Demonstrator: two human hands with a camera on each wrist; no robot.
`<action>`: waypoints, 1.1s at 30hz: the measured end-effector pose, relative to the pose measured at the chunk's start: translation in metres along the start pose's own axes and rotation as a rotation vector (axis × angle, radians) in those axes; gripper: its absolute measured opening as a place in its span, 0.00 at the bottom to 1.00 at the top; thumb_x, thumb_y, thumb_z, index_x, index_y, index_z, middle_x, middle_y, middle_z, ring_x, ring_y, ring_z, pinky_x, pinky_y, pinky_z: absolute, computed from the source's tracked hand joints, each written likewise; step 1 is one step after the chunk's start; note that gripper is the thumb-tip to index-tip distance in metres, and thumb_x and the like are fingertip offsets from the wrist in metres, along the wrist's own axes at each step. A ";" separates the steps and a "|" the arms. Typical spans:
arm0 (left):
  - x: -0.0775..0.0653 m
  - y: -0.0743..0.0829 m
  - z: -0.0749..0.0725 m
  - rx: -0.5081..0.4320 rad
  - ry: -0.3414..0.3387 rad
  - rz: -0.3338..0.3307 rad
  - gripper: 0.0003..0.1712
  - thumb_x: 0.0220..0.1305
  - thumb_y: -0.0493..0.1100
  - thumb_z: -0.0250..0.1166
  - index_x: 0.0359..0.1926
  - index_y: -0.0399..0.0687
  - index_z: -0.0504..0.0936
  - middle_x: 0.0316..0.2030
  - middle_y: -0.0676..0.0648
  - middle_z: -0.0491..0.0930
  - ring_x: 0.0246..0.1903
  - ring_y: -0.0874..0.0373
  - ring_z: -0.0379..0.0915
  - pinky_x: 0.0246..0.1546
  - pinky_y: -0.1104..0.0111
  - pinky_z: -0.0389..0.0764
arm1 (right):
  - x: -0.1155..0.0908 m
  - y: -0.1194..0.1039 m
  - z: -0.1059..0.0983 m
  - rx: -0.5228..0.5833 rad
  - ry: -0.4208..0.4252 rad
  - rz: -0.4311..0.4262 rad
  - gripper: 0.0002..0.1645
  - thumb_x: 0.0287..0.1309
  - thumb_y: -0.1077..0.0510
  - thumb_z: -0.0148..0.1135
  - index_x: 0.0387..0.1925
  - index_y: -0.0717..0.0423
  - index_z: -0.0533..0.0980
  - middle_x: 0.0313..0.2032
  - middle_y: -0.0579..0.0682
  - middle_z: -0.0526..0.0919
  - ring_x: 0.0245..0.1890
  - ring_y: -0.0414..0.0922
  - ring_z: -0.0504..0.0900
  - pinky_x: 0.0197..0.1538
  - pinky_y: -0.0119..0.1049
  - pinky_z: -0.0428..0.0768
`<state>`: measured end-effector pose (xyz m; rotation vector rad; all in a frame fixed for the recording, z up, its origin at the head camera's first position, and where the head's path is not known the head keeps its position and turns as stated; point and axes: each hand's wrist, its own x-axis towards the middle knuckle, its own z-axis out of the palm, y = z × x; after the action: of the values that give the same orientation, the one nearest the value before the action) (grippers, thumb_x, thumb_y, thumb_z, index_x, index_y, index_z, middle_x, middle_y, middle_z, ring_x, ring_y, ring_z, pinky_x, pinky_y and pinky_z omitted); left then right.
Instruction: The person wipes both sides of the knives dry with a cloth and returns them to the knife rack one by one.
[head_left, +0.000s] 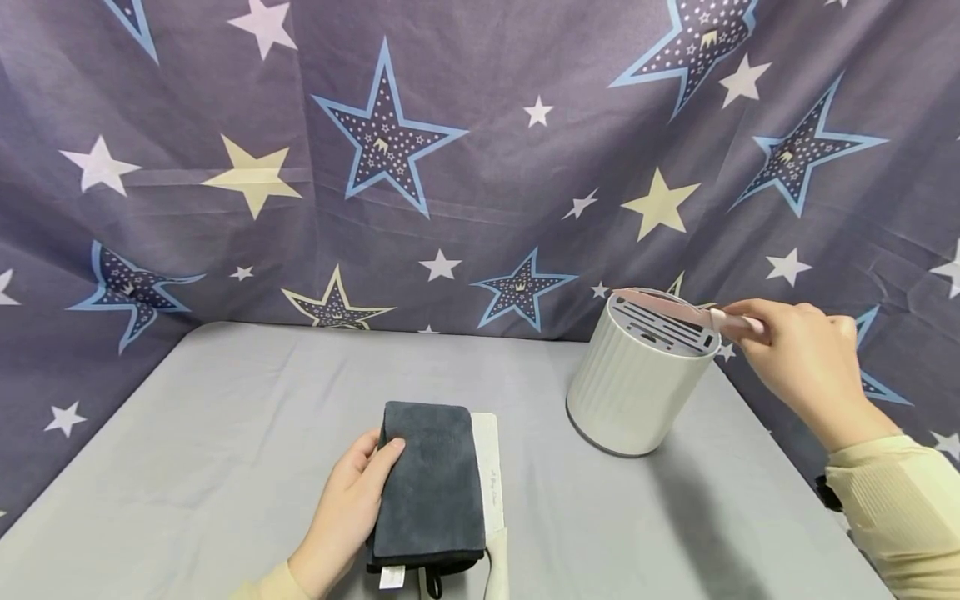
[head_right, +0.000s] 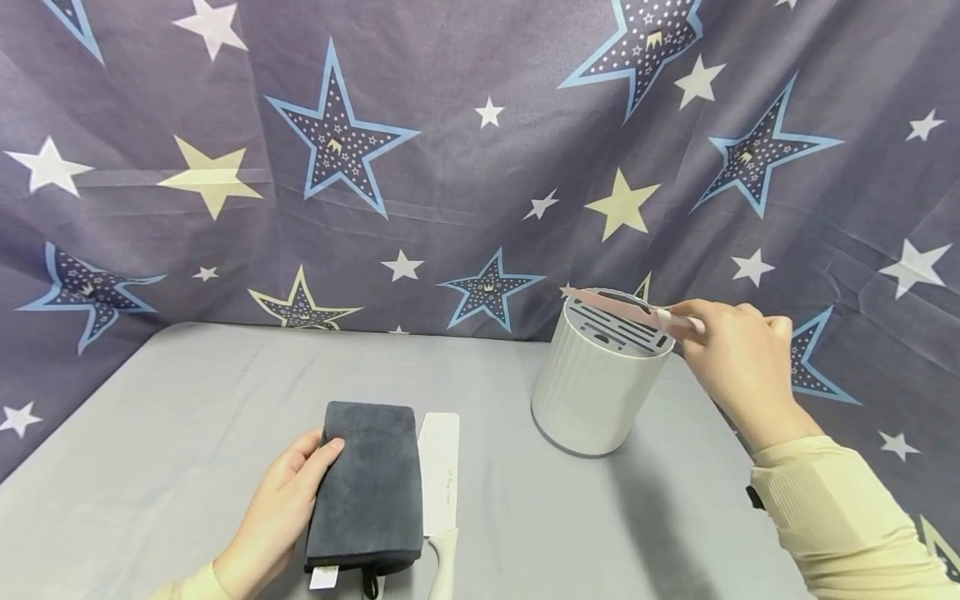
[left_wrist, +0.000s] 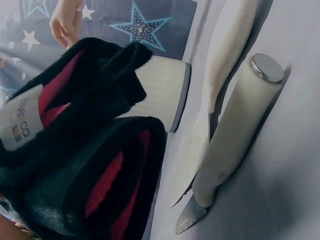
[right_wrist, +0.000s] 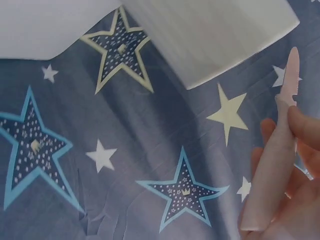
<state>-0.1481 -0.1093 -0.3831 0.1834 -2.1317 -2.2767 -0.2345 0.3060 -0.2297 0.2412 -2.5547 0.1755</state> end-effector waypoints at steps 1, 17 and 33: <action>0.000 -0.001 0.000 0.002 -0.005 -0.004 0.19 0.76 0.49 0.53 0.60 0.44 0.73 0.38 0.42 0.85 0.33 0.53 0.85 0.32 0.63 0.85 | 0.000 0.001 -0.001 -0.013 -0.010 0.000 0.20 0.52 0.66 0.54 0.45 0.54 0.83 0.22 0.53 0.83 0.31 0.59 0.77 0.36 0.55 0.57; 0.002 -0.007 -0.002 0.047 -0.070 0.001 0.32 0.77 0.57 0.49 0.71 0.43 0.61 0.53 0.38 0.80 0.45 0.53 0.83 0.41 0.66 0.85 | 0.014 0.005 -0.014 -0.171 -0.070 -0.099 0.11 0.52 0.64 0.64 0.34 0.47 0.84 0.23 0.49 0.85 0.23 0.52 0.74 0.32 0.52 0.57; 0.013 -0.002 -0.022 0.124 0.014 -0.063 0.32 0.79 0.56 0.44 0.74 0.44 0.58 0.61 0.41 0.72 0.50 0.59 0.71 0.49 0.68 0.74 | 0.043 -0.026 0.010 -0.334 -0.053 -0.177 0.08 0.50 0.65 0.61 0.31 0.50 0.81 0.28 0.57 0.79 0.32 0.60 0.70 0.44 0.67 0.62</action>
<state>-0.1592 -0.1321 -0.3871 0.2717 -2.2934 -2.1687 -0.2703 0.2735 -0.2122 0.3427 -2.5485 -0.3263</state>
